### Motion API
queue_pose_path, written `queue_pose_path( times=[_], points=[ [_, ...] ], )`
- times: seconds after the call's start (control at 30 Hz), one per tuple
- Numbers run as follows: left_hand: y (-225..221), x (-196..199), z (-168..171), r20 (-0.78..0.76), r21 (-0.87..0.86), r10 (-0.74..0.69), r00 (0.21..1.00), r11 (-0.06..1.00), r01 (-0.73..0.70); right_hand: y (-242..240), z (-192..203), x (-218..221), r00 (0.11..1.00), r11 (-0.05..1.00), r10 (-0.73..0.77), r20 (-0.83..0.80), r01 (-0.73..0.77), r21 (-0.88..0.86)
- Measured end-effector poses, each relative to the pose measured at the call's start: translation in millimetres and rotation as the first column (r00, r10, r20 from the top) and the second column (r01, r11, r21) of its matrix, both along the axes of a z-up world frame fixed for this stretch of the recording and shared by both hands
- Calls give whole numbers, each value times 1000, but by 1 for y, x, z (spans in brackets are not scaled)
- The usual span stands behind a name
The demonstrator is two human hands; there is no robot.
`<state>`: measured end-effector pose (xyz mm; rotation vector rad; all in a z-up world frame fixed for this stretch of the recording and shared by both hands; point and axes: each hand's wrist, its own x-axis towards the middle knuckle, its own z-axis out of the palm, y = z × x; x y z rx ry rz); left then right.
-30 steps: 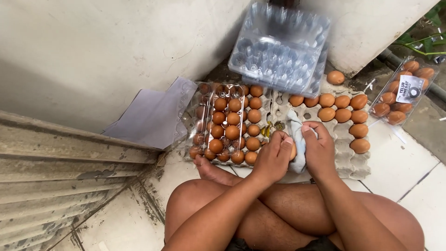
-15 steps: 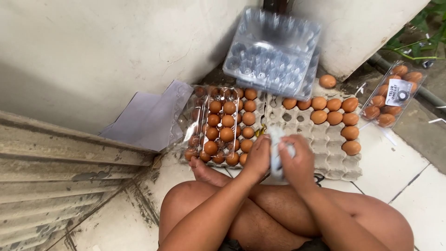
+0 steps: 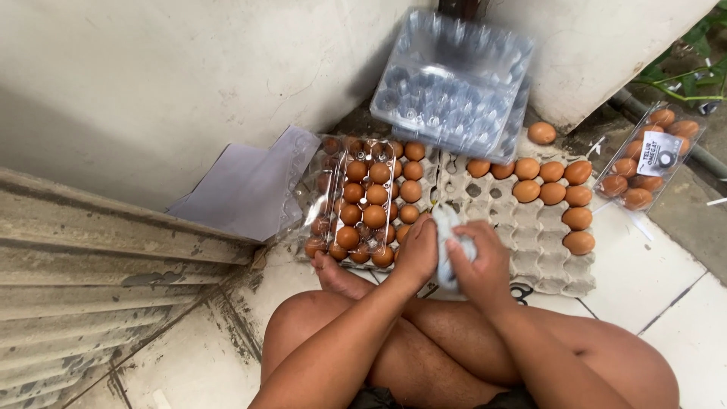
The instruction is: The person is cleaning eggs by wiping each one individually with a cloth before placing them into cartons.
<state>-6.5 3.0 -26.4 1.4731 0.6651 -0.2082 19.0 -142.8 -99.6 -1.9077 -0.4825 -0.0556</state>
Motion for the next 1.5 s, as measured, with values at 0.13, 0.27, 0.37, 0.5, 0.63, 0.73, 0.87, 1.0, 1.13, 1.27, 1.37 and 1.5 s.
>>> queue_pose_path(
  times=[0.13,0.27,0.37,0.5,0.63,0.73,0.87,1.0,1.13,1.27,1.37,1.5],
  points=[
    [-11,-6,2,46,38,-70,996,997,68,-3,31,10,989,994,-107,-107,110,27],
    [-6,-4,5,52,36,-35,998,999,33,1,40,-11,957,989,-150,-249,142,-52],
    [-6,-10,15,16,148,-117,993,982,114,5,37,-1,931,983,-178,-318,155,-94],
    [-19,-14,-4,77,272,-257,963,935,228,-5,52,17,900,968,-252,-357,239,-79],
    [-8,-6,7,74,234,-183,980,959,161,1,33,-7,880,970,-243,-407,224,-96],
    [2,-5,12,55,266,-124,991,958,105,9,46,-9,882,978,-209,-422,175,-117],
    [-15,-10,9,43,316,-273,961,916,246,0,41,18,863,965,-256,-435,251,-71],
    [-13,-4,14,69,275,-210,975,944,184,6,42,-3,846,966,-252,-470,249,-69],
    [3,-3,6,75,336,-151,986,935,118,10,46,-7,849,976,-212,-485,207,-65],
    [-13,-9,2,57,364,-300,952,894,260,0,47,16,845,961,-252,-471,275,-22],
    [-12,-6,0,59,341,-287,956,906,251,1,46,0,835,959,-265,-483,281,-41],
    [5,0,9,83,375,-195,977,915,151,10,44,-16,849,977,-212,-483,184,-105]
  ],
)
